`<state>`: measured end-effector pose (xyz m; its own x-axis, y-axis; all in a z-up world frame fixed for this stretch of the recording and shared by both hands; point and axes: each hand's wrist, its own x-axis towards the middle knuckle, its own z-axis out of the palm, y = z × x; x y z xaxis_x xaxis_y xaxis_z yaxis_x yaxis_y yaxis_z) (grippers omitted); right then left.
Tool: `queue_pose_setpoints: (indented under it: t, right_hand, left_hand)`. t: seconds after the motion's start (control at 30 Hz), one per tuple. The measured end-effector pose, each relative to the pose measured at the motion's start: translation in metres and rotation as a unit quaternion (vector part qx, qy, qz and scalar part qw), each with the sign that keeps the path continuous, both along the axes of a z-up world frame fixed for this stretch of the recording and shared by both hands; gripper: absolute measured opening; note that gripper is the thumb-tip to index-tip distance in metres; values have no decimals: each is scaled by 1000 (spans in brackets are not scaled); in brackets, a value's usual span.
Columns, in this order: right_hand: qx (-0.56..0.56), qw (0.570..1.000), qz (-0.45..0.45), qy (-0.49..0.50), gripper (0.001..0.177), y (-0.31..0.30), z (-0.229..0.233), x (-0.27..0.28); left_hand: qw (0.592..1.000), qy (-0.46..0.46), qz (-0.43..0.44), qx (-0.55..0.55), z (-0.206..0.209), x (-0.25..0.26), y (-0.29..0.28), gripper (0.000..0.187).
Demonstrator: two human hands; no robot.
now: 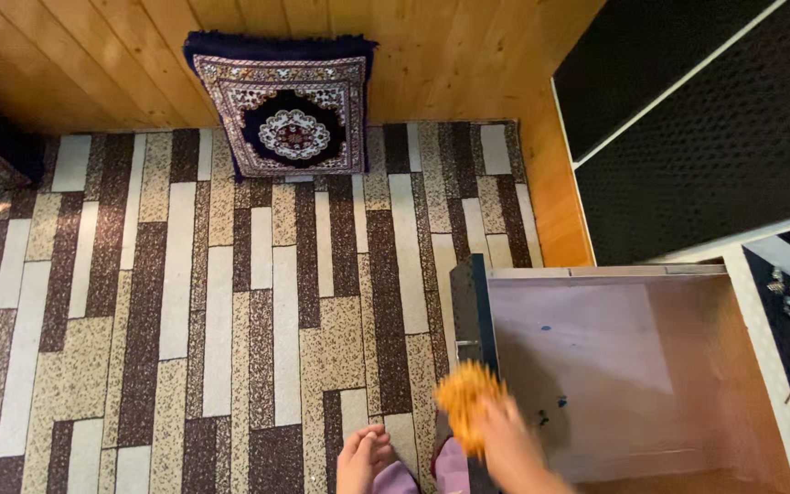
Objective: The person wipes the exterior and interior of a drawer with a cloth and removes small items from the drawer by hand.
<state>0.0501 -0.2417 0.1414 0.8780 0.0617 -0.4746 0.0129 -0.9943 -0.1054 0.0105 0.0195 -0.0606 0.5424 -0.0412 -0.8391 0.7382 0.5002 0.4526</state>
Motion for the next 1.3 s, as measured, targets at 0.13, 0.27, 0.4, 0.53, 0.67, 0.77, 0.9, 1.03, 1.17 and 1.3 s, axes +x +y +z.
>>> queue_pose_setpoints:
  t: [0.13, 0.27, 0.4, 0.53, 0.67, 0.77, 0.9, 1.03, 1.17, 1.3]
  right_hand:
    - [11, 998, -45, 31, 51, -5, 0, -69]
    - [25, 998, -58, -14, 65, -3, -5, -53]
    - [39, 989, -39, -141, 75, 9, -8, 47]
    - [17, 993, -47, -108, 71, 13, 9, 178]
    - [66, 988, -139, -34, 79, 23, 23, 232]
    - [49, 993, -85, -61, 80, 19, 23, 200]
    - [101, 992, -73, -37, 66, 6, 18, 60]
    - [79, 995, -58, 29, 77, 7, 19, -49]
    - [90, 993, -70, -12, 68, 7, 20, -34]
    - [99, 986, -49, -125, 56, 4, 10, 80]
  left_hand:
    - [999, -41, -15, -15, 6, 19, -13, 27]
    - [997, -69, -36, 5, 27, 40, -18, 28]
    - [996, -83, -25, -17, 44, 49, -19, 26]
    - [990, -136, -32, -9, 72, 64, -26, 25]
    - [988, -148, -41, 34, 121, 85, -25, 26]
    - [990, -113, -59, 67, 143, 82, -26, 27]
    - [995, -70, -71, 19, 122, 60, -29, 27]
    - [997, -47, -65, -19, 114, 34, -33, 27]
    - [996, -38, -86, 6, 128, 39, -40, 27]
    - [996, -72, -58, -11, 130, 40, -35, 26]
